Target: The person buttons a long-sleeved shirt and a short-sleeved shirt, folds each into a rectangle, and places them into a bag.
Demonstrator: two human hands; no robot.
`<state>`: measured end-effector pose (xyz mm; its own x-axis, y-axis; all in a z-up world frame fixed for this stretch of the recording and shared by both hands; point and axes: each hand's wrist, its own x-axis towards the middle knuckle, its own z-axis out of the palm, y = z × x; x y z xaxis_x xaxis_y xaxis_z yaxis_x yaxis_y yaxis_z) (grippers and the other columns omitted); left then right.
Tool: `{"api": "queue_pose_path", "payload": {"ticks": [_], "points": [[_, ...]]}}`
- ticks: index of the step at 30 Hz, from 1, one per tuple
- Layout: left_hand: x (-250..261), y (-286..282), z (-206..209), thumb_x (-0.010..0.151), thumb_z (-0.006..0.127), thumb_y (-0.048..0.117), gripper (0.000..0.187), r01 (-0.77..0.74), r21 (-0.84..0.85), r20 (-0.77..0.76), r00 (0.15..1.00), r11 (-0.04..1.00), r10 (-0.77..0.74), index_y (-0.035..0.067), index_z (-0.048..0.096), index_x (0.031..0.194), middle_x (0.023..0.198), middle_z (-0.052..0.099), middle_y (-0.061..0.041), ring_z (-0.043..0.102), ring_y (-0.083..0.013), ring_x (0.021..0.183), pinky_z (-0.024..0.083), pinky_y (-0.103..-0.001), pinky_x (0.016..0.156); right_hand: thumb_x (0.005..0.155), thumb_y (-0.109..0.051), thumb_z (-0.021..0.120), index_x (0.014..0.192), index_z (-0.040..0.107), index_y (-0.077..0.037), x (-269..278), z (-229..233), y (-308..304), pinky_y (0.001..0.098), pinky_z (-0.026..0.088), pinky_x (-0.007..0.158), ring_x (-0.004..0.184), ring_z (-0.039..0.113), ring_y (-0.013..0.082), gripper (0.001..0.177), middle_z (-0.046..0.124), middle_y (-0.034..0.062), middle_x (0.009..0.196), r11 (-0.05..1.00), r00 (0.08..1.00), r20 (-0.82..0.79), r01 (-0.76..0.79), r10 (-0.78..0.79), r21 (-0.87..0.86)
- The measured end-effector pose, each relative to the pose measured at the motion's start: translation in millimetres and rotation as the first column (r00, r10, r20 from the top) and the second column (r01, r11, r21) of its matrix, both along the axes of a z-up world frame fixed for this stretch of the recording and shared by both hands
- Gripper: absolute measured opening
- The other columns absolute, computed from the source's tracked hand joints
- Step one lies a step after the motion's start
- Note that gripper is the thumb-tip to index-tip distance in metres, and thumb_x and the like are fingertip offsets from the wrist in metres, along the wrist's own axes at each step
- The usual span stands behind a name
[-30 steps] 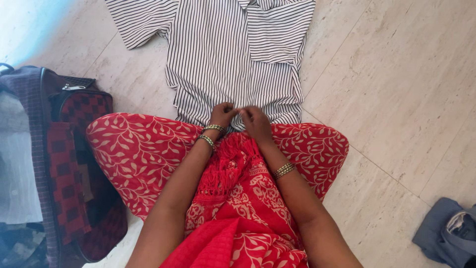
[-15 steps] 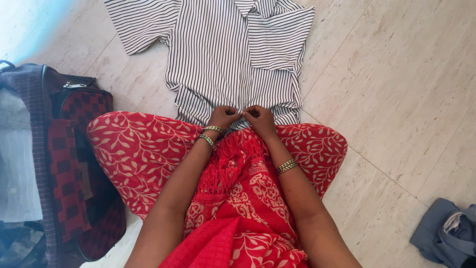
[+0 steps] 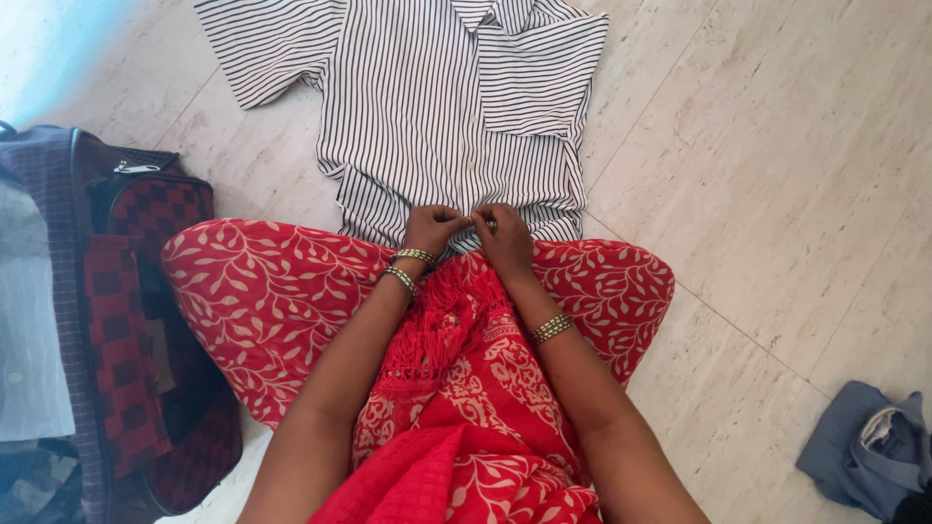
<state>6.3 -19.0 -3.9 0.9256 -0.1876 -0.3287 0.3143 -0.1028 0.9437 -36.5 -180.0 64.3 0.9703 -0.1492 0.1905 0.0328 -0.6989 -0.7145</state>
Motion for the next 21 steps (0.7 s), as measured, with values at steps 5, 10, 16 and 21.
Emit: {"api": "queue_pose_path", "payload": {"ticks": [5, 10, 16, 21], "points": [[-1, 5, -1, 0.08, 0.086, 0.021, 0.024, -0.055, 0.102, 0.029, 0.998, 0.993, 0.052, 0.0, 0.079, 0.09, 0.082, 0.079, -0.008, 0.072, -0.01, 0.07, 0.057, -0.025, 0.067, 0.096, -0.009, 0.068, 0.11, 0.074, -0.006, -6, 13, 1, 0.0374, 0.057, 0.079, 0.092, 0.072, 0.0294, 0.016, 0.072, 0.012, 0.1, 0.971, 0.974, 0.042, -0.224, 0.221, 0.082], [1, 1, -10, 0.083, 0.082, 0.016, 0.019, -0.064, 0.019, 0.094, 0.994, 0.998, 0.062, 0.001, 0.073, 0.091, 0.083, 0.079, -0.008, 0.073, -0.0103, 0.073, 0.058, -0.026, 0.066, 0.092, -0.006, 0.065, 0.114, 0.076, -0.008, -5, 5, -3, 0.0389, 0.055, 0.084, 0.099, 0.067, 0.0298, 0.024, 0.068, 0.0118, 0.102, 0.967, 0.967, 0.012, -0.254, 0.254, 0.022], [-9, -7, 6, 0.092, 0.073, 0.024, 0.021, 0.065, 0.039, 0.14, 0.988, 0.997, -0.07, 0.005, 0.066, 0.097, 0.087, 0.077, -0.014, 0.073, -0.0185, 0.076, 0.056, -0.033, 0.065, 0.09, -0.009, 0.066, 0.105, 0.07, -0.008, -3, -8, -11, 0.0417, 0.053, 0.09, 0.106, 0.064, 0.0311, 0.015, 0.066, 0.0104, 0.103, 0.983, 0.984, -0.011, -0.178, 0.178, -0.045], [-30, -10, 28, 0.092, 0.062, 0.036, 0.028, 0.406, 0.656, 0.02, 0.833, 0.636, -0.552, 0.012, 0.071, 0.103, 0.094, 0.074, -0.017, 0.071, -0.036, 0.085, 0.055, -0.05, 0.074, 0.093, -0.013, 0.069, 0.115, 0.063, -0.009, 7, -14, -11, 0.0439, 0.051, 0.097, 0.11, 0.064, 0.0317, 0.023, 0.066, 0.0105, 0.111, 0.998, 0.993, 0.103, -0.058, 0.062, -0.036]]}}
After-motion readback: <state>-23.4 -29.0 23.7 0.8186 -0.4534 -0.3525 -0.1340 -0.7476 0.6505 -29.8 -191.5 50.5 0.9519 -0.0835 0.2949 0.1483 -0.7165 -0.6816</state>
